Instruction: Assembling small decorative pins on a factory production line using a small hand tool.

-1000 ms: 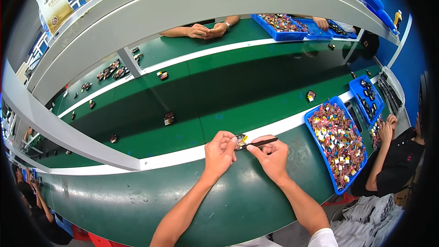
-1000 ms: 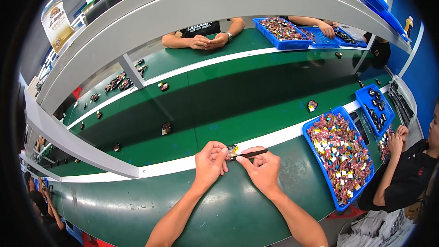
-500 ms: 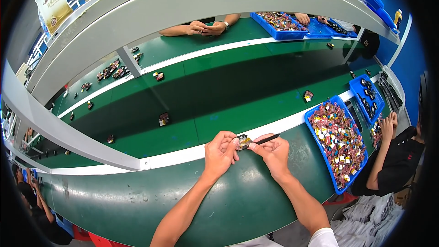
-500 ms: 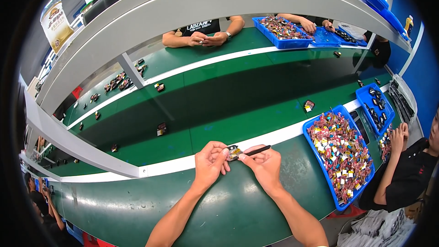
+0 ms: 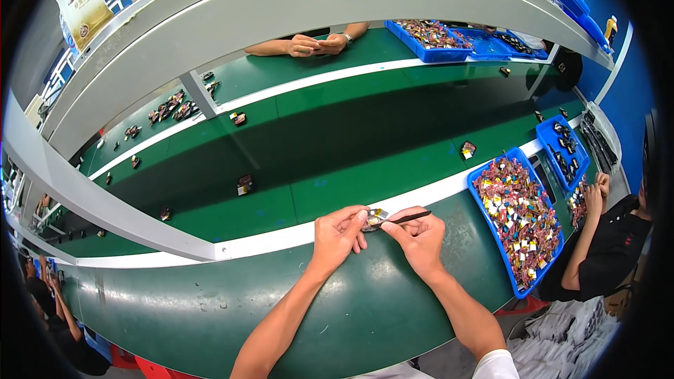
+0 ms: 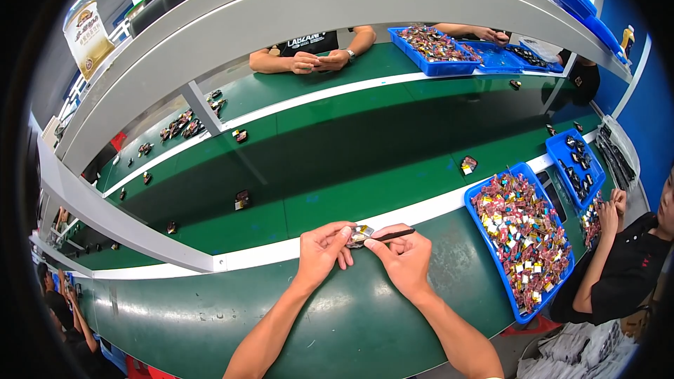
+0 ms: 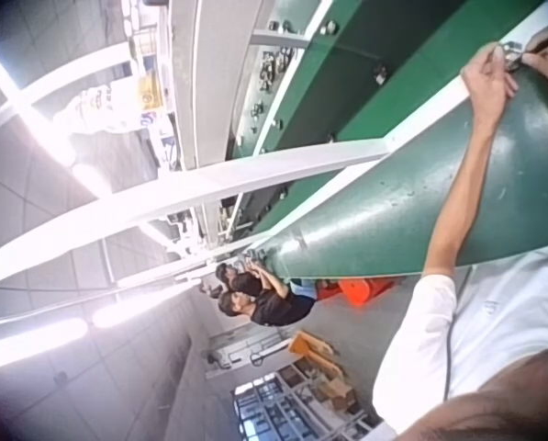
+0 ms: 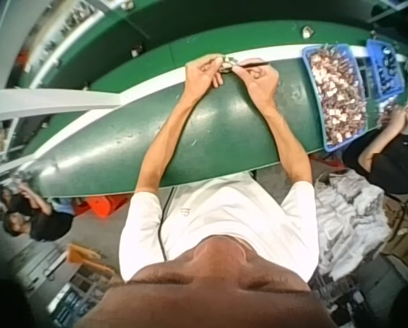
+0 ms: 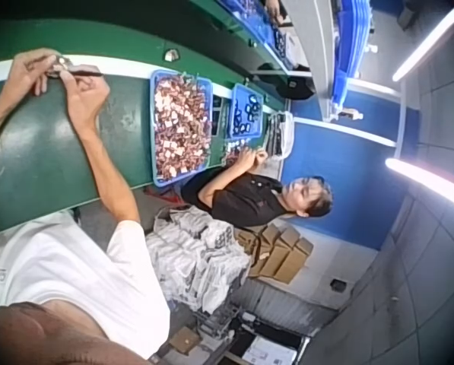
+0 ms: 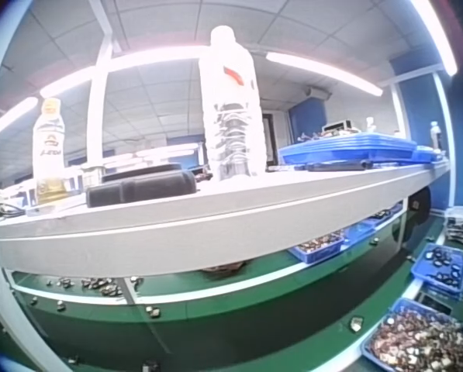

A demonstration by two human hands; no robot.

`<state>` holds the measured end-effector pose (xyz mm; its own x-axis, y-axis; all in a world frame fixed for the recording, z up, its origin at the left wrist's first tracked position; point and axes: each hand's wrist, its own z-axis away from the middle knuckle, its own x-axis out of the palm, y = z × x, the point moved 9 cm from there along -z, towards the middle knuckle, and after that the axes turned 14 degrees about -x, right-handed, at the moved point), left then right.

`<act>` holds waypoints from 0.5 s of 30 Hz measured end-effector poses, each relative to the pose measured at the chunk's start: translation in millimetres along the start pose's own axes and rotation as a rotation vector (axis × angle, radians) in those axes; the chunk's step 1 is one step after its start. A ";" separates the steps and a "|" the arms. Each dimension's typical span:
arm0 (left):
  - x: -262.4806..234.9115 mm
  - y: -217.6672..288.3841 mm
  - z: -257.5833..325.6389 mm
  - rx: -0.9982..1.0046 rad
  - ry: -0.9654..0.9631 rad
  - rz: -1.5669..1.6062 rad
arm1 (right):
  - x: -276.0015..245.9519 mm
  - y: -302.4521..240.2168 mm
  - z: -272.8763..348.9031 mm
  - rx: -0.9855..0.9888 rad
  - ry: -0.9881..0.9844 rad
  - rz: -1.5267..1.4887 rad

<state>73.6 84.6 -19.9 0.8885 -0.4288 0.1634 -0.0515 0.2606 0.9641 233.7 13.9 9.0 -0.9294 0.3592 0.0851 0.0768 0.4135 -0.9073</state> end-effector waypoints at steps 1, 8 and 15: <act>0.9 -0.4 -0.3 -0.004 -0.012 0.007 | 0.6 -0.3 0.4 0.000 0.001 0.001; 2.1 0.4 -0.1 -0.011 -0.027 0.008 | 2.4 -14.2 -0.7 -0.107 -0.027 0.164; 1.3 3.9 1.3 0.013 -0.018 0.021 | 3.1 -17.9 -0.4 -0.140 -0.034 0.197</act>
<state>74.0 84.0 -15.7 0.8790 -0.4386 0.1873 -0.0763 0.2584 0.9630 229.6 8.0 25.6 -0.9030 0.4168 -0.1042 0.3049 0.4511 -0.8388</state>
